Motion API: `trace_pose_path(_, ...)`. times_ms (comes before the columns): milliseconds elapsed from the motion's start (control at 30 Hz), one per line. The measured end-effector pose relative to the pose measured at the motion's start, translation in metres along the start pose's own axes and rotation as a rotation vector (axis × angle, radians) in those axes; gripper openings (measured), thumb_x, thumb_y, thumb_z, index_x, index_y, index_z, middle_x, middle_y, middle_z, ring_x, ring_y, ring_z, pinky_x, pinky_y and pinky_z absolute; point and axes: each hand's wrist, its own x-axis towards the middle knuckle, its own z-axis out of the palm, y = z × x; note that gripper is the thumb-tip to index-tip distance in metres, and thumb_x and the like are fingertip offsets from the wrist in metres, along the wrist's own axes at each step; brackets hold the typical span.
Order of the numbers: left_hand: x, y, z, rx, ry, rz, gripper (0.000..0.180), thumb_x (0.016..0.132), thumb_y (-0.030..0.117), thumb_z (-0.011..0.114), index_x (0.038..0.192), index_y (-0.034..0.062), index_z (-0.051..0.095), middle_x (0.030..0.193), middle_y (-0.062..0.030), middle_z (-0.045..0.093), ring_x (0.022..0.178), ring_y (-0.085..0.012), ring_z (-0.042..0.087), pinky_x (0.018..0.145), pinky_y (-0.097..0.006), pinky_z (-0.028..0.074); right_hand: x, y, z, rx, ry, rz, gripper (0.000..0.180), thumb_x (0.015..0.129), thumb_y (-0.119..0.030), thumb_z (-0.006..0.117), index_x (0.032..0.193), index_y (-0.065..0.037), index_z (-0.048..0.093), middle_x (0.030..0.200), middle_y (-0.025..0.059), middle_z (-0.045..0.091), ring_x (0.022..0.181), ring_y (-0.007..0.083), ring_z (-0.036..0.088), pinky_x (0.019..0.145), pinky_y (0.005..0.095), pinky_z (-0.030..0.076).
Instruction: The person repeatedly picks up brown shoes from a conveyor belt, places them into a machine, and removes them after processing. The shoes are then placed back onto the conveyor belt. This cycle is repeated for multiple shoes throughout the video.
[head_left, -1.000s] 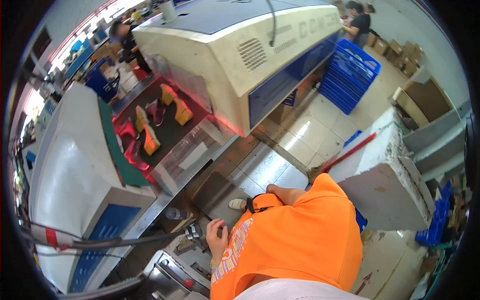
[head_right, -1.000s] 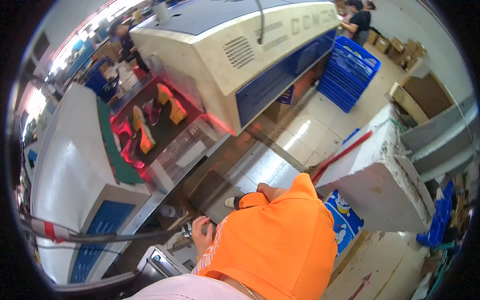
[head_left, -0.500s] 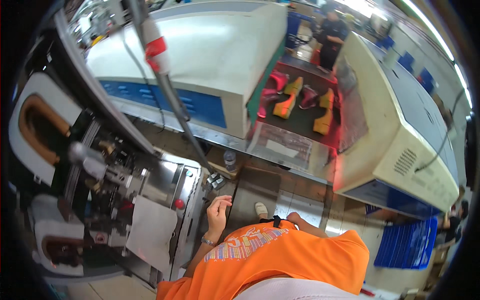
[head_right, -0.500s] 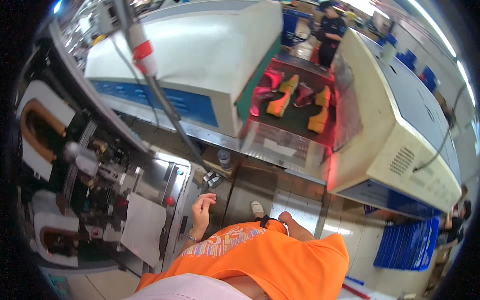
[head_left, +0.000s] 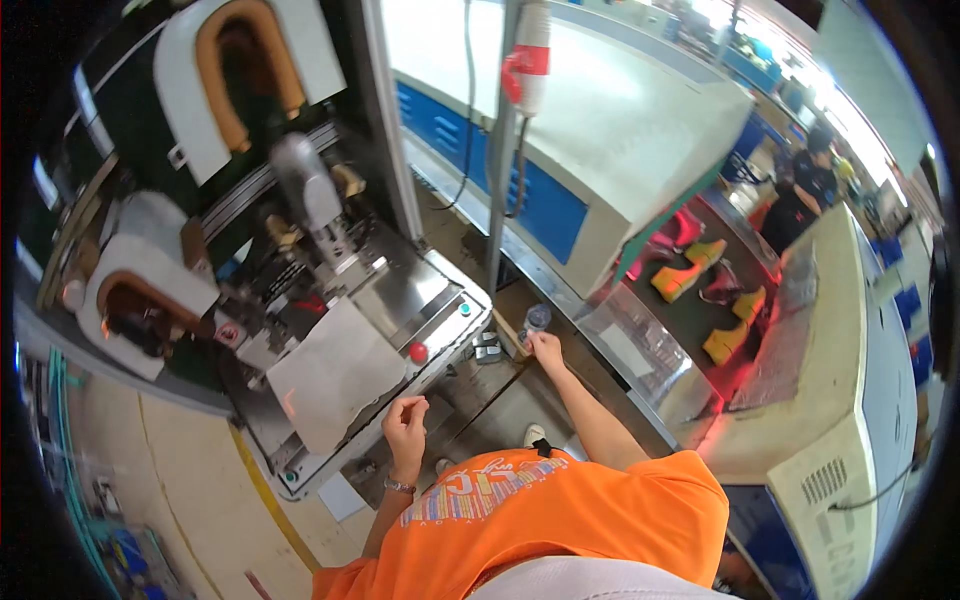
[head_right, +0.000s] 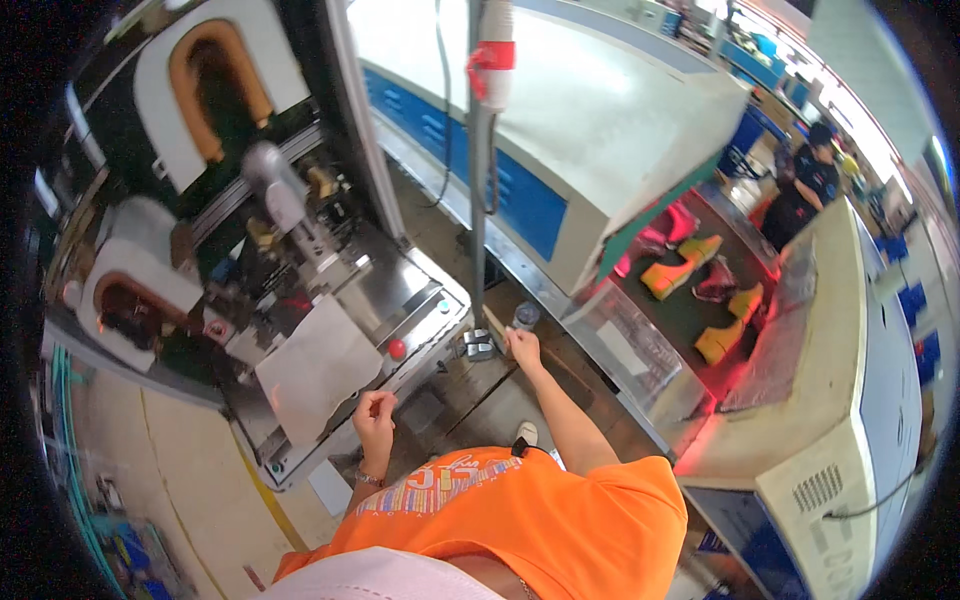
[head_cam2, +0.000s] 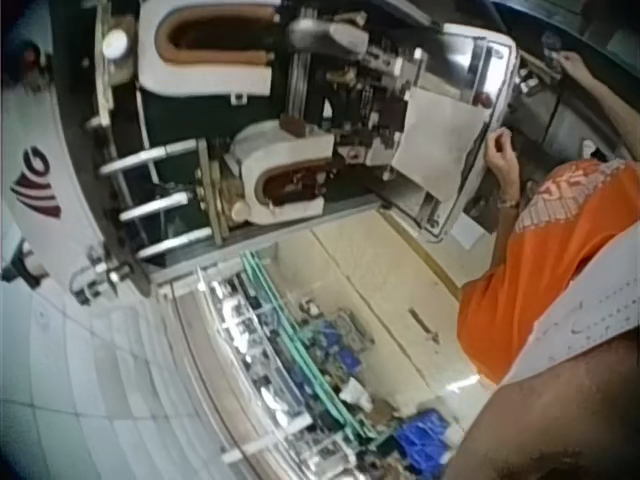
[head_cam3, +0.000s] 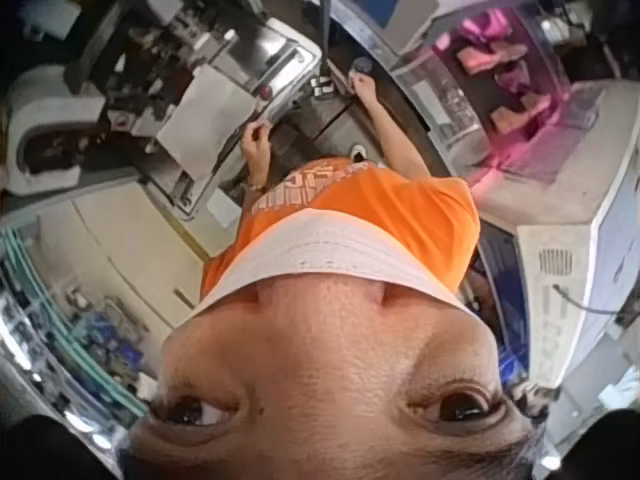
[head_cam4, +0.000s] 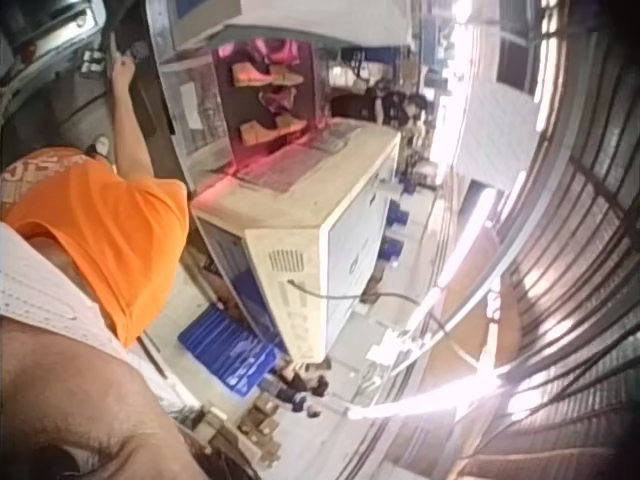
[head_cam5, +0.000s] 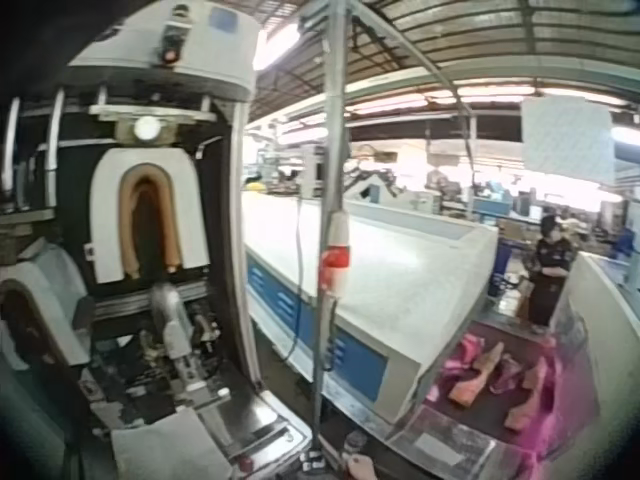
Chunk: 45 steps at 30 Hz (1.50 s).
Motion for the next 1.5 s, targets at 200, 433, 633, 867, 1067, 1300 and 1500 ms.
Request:
trace_pose_path(200,-0.029,-0.008,-0.03,-0.044,0.167,-0.101,0.023,0.089,0.018,0.048,0.078,0.0011,0.059,0.055,-0.0013,0.055,0.044,-0.0025,0.044,0.04,-0.018,0.034,0.039,-0.062,0.081,0.089,0.165,-0.145,0.032,0.084,-0.026,0.054,0.098,0.003,0.051,0.093,0.016,0.055,0.085,0.0248,0.053,0.078,0.0329,0.042)
trace_pose_path(433,-0.066,-0.011,-0.06,-0.02,0.348,-0.113,0.025,0.089,0.021,0.05,0.079,-0.0003,0.059,0.058,-0.0039,0.058,0.049,-0.0066,0.053,0.045,-0.02,0.041,0.051,-0.067,0.134,0.144,0.413,0.12,0.04,0.09,-0.029,0.041,0.104,0.008,0.049,0.104,0.0267,0.053,0.094,0.0368,0.053,0.082,0.0396,0.041)
trace_pose_path(633,-0.113,-0.016,-0.077,0.031,0.451,-0.197,0.026,0.089,0.02,0.05,0.079,-0.0019,0.059,0.06,-0.0054,0.059,0.052,-0.0081,0.055,0.048,-0.021,0.044,0.035,-0.086,0.143,-0.005,0.588,0.109,0.042,0.09,-0.035,0.038,0.098,0.003,0.054,0.094,0.0263,0.058,0.086,0.0402,0.056,0.075,0.0447,0.042)
trace_pose_path(867,-0.13,-0.023,-0.068,-0.037,0.498,-0.22,0.027,0.089,0.02,0.049,0.079,-0.0026,0.059,0.061,-0.0071,0.059,0.054,-0.0097,0.056,0.05,-0.023,0.045,0.03,-0.092,0.139,-0.016,0.512,0.151,0.044,0.09,-0.035,0.038,0.101,0.005,0.053,0.096,0.0255,0.057,0.088,0.0387,0.055,0.077,0.0427,0.042)
trace_pose_path(1067,-0.128,-0.014,-0.059,0.01,0.467,-0.179,0.026,0.089,0.02,0.049,0.082,-0.0026,0.06,0.063,-0.0072,0.061,0.055,-0.0099,0.057,0.052,-0.023,0.046,0.035,-0.085,0.134,0.05,0.449,0.094,0.046,0.09,-0.036,0.04,0.101,0.007,0.052,0.096,0.0259,0.057,0.089,0.038,0.055,0.077,0.0416,0.042)
trace_pose_path(1300,-0.14,-0.025,-0.051,-0.019,0.433,-0.202,0.026,0.089,0.02,0.049,0.082,-0.0025,0.06,0.063,-0.007,0.06,0.056,-0.01,0.057,0.052,-0.023,0.046,0.039,-0.079,0.133,0.072,0.427,0.071,0.05,0.089,-0.039,0.043,0.1,0.009,0.052,0.095,0.0266,0.057,0.088,0.0377,0.055,0.077,0.0409,0.042)
trace_pose_path(1500,-0.138,-0.024,-0.051,-0.034,0.427,-0.207,0.026,0.089,0.02,0.049,0.083,-0.0026,0.059,0.064,-0.0066,0.06,0.056,-0.0099,0.057,0.053,-0.022,0.046,0.041,-0.073,0.134,0.157,0.43,0.039,0.049,0.088,-0.038,0.044,0.101,0.009,0.052,0.095,0.0259,0.058,0.087,0.0365,0.056,0.077,0.0406,0.042)
